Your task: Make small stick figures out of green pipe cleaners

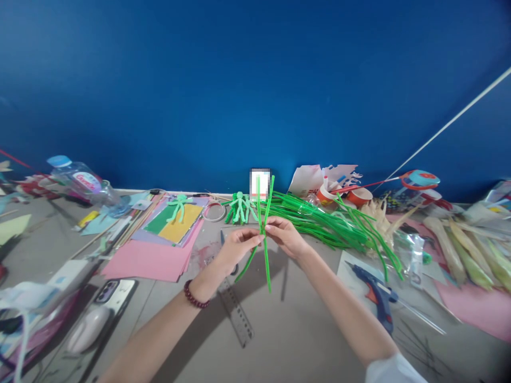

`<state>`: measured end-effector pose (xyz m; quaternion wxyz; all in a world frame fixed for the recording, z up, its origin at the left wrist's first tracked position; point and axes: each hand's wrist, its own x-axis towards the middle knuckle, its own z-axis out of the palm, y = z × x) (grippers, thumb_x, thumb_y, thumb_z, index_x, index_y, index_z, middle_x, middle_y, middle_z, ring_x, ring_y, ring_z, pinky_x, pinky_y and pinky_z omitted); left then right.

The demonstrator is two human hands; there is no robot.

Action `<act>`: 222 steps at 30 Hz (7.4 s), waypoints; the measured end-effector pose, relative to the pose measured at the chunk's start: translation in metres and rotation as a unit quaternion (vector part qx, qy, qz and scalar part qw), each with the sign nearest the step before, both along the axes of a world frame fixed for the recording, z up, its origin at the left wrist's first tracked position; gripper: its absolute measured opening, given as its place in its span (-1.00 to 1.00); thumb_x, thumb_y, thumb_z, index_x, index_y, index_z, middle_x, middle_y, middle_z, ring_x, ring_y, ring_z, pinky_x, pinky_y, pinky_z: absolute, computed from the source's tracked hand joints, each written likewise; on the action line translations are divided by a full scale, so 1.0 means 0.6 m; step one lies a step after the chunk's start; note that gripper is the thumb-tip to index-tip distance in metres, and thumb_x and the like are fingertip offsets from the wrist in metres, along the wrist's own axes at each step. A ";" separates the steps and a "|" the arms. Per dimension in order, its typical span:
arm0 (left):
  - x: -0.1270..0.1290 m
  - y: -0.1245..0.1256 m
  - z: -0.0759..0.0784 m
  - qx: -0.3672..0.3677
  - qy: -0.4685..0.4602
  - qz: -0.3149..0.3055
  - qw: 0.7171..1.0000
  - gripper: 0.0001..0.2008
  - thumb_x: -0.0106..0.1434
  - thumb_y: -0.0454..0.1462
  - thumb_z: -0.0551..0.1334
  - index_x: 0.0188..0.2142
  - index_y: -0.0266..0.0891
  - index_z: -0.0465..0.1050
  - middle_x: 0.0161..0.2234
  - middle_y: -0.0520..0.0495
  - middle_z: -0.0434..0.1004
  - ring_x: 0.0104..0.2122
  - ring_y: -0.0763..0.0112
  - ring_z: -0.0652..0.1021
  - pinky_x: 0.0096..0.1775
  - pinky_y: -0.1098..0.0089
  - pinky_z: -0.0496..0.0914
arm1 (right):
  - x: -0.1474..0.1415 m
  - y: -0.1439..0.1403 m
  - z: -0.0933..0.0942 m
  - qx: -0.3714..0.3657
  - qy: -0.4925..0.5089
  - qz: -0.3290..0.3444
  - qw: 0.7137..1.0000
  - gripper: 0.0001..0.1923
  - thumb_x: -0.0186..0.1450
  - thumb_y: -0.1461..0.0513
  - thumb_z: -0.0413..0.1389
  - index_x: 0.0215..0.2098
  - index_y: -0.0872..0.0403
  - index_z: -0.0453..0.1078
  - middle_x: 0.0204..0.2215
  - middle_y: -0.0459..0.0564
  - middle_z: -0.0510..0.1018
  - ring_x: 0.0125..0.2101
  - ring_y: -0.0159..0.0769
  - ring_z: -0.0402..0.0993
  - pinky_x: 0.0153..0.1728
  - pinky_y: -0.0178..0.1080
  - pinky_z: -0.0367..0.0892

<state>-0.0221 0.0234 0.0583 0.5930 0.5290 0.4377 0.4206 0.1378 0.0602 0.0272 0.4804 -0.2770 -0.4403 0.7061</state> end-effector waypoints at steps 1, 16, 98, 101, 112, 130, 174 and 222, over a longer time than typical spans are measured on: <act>0.000 0.000 -0.002 0.009 0.003 -0.003 1.000 -0.78 0.02 -0.14 0.31 -0.46 -0.28 0.50 -0.55 0.03 0.38 -0.51 0.50 0.31 -0.46 0.46 0.18 | 0.000 0.000 0.000 0.004 0.000 0.002 1.000 -0.82 0.02 0.20 0.31 -0.42 0.07 0.45 -0.52 -0.14 0.49 -0.49 -0.44 0.36 -0.37 -0.33 0.28; -0.001 0.003 -0.008 -0.013 -0.008 0.037 0.999 -0.83 0.02 -0.21 0.29 -0.55 -0.26 0.38 -0.60 0.10 0.25 -0.58 0.56 0.25 -0.51 0.48 0.14 | 0.008 0.016 -0.012 0.172 -0.158 -0.037 0.972 -0.64 0.11 0.15 0.22 -0.13 0.03 0.34 -0.33 -0.05 0.44 -0.39 -0.35 0.38 -0.39 -0.26 0.35; -0.022 0.014 -0.049 0.386 0.310 0.071 0.866 -0.82 0.28 -0.32 0.07 -0.23 -0.19 0.44 -0.30 -0.07 0.48 -0.32 0.40 0.49 -0.28 0.42 0.36 | 0.016 -0.008 0.016 0.495 -0.504 -0.136 0.695 -0.75 0.34 0.18 -0.03 -0.08 0.03 0.39 -0.24 0.04 0.55 -0.19 -0.26 0.43 -0.24 -0.28 0.33; -0.020 0.014 -0.050 0.399 0.329 0.082 0.852 -0.83 0.28 -0.33 0.06 -0.25 -0.21 0.43 -0.32 -0.07 0.48 -0.33 0.40 0.49 -0.29 0.43 0.36 | 0.017 -0.007 0.017 0.512 -0.502 -0.130 0.685 -0.74 0.34 0.19 -0.03 -0.10 0.03 0.43 -0.26 0.03 0.56 -0.21 -0.27 0.43 -0.24 -0.28 0.33; -0.018 0.017 -0.041 0.317 0.245 0.091 0.912 -0.84 0.25 -0.25 0.12 -0.31 -0.24 0.44 -0.37 -0.08 0.47 -0.41 0.43 0.46 -0.37 0.44 0.35 | 0.015 -0.009 0.017 0.455 -0.534 -0.151 0.697 -0.80 0.29 0.20 0.06 -0.14 -0.01 0.42 -0.34 -0.02 0.57 -0.32 -0.29 0.47 -0.34 -0.30 0.32; -0.019 0.032 -0.046 0.203 0.133 0.098 0.965 -0.87 0.12 -0.22 0.24 -0.46 -0.24 0.47 -0.46 -0.03 0.47 -0.42 0.42 0.47 -0.42 0.46 0.32 | 0.008 -0.014 0.019 0.439 -0.503 -0.148 0.730 -0.86 0.28 0.23 0.05 -0.25 0.00 0.44 -0.32 -0.02 0.57 -0.31 -0.28 0.43 -0.33 -0.28 0.33; -0.001 0.027 -0.075 0.107 0.062 0.057 0.991 -0.73 0.16 -0.12 0.18 -0.49 -0.30 0.39 -0.57 0.01 0.43 -0.57 0.52 0.38 -0.50 0.50 0.22 | 0.002 -0.025 0.027 0.495 -0.562 -0.157 0.644 -0.88 0.25 0.33 0.02 -0.39 0.05 0.37 -0.39 -0.01 0.51 -0.20 -0.22 0.34 -0.24 -0.24 0.14; -0.015 0.015 -0.024 0.123 0.111 0.116 0.979 -0.77 0.11 -0.12 0.24 -0.44 -0.24 0.54 -0.43 -0.05 0.59 -0.39 0.33 0.52 -0.35 0.43 0.36 | -0.028 -0.033 0.014 0.252 -0.292 -0.209 0.899 -0.87 0.16 0.28 0.11 -0.39 0.06 0.52 -0.38 0.03 0.53 -0.36 -0.29 0.47 -0.41 -0.30 0.39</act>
